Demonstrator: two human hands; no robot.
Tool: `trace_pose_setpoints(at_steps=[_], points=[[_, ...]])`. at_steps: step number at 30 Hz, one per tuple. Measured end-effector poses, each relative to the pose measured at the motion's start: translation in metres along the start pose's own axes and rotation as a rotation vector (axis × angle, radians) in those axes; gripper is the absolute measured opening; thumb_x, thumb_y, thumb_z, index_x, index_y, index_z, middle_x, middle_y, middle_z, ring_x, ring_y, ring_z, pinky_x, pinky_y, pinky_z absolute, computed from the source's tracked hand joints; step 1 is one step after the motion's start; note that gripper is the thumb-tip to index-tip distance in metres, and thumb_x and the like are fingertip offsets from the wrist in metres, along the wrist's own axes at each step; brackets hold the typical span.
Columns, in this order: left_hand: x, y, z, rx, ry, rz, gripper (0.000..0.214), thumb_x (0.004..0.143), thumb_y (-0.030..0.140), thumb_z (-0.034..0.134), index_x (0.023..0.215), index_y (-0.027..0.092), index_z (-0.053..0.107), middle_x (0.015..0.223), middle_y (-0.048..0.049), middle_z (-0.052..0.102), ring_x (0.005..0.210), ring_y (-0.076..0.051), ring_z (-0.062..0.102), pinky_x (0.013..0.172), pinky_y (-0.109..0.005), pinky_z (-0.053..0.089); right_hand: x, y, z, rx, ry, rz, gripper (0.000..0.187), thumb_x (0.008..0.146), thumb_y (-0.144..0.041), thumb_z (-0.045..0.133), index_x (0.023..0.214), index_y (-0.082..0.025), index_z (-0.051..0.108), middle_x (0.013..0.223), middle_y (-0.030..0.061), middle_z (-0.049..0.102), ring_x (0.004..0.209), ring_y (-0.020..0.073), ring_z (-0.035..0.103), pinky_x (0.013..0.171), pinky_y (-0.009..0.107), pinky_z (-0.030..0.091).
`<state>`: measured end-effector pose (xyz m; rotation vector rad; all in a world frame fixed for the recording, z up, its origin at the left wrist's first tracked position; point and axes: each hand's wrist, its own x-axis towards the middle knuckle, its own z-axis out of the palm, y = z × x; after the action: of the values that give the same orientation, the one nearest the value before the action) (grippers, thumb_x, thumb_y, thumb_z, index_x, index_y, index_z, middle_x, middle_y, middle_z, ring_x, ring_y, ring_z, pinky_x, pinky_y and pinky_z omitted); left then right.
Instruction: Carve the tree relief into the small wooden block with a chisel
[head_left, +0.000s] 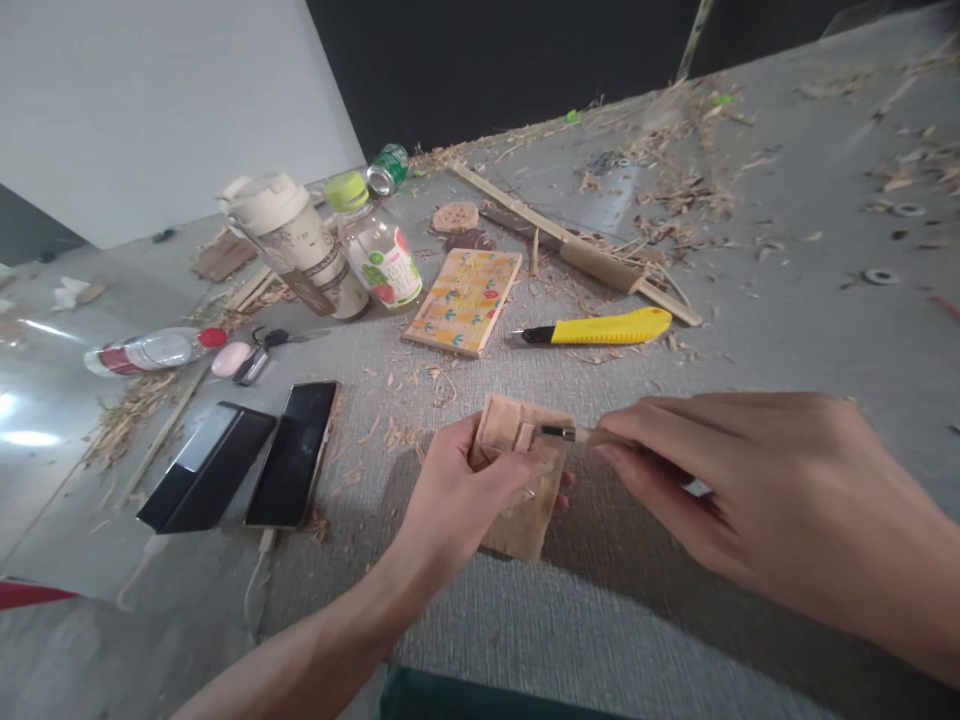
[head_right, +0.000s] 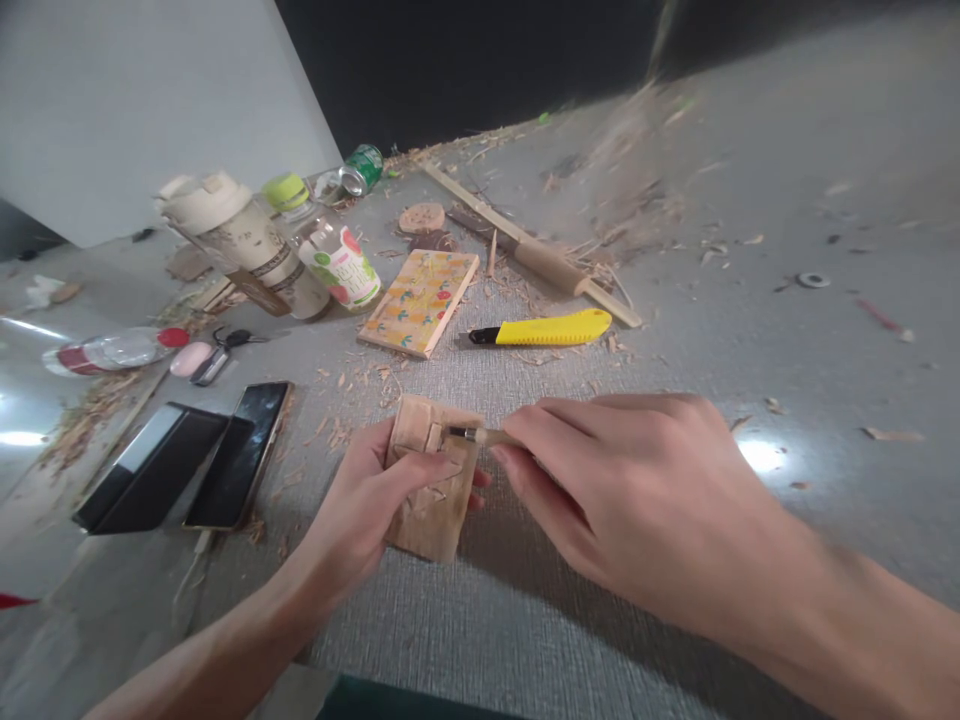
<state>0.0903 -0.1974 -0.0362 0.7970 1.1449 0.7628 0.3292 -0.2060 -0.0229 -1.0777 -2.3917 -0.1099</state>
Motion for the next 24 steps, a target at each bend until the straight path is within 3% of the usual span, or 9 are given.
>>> trace_pose_setpoints(at_steps=[12, 24], points=[[0.0009, 0.0021, 0.0015, -0.008, 0.040, -0.032, 0.025, 0.072, 0.027, 0.090, 0.094, 0.017, 0.084, 0.079, -0.0046, 0.088, 0.069, -0.025, 0.087, 0.060, -0.026, 0.065, -0.0023, 0.0009, 0.0017, -0.009, 0.011, -0.018, 0.028, 0.118, -0.023, 0.054, 0.098, -0.022, 0.074, 0.068, -0.0007, 0.066, 0.050, 0.0186, 0.061, 0.051, 0.039, 0.031], [0.0017, -0.0003, 0.0005, -0.007, 0.030, -0.025, 0.023, 0.075, 0.026, 0.088, 0.095, 0.017, 0.086, 0.080, -0.0043, 0.088, 0.071, -0.024, 0.088, 0.059, -0.024, 0.064, -0.0018, 0.0003, 0.0048, -0.025, 0.018, -0.031, 0.027, 0.118, -0.022, 0.054, 0.100, -0.021, 0.074, 0.071, -0.0003, 0.070, 0.052, 0.0197, 0.066, 0.052, 0.040, 0.031]])
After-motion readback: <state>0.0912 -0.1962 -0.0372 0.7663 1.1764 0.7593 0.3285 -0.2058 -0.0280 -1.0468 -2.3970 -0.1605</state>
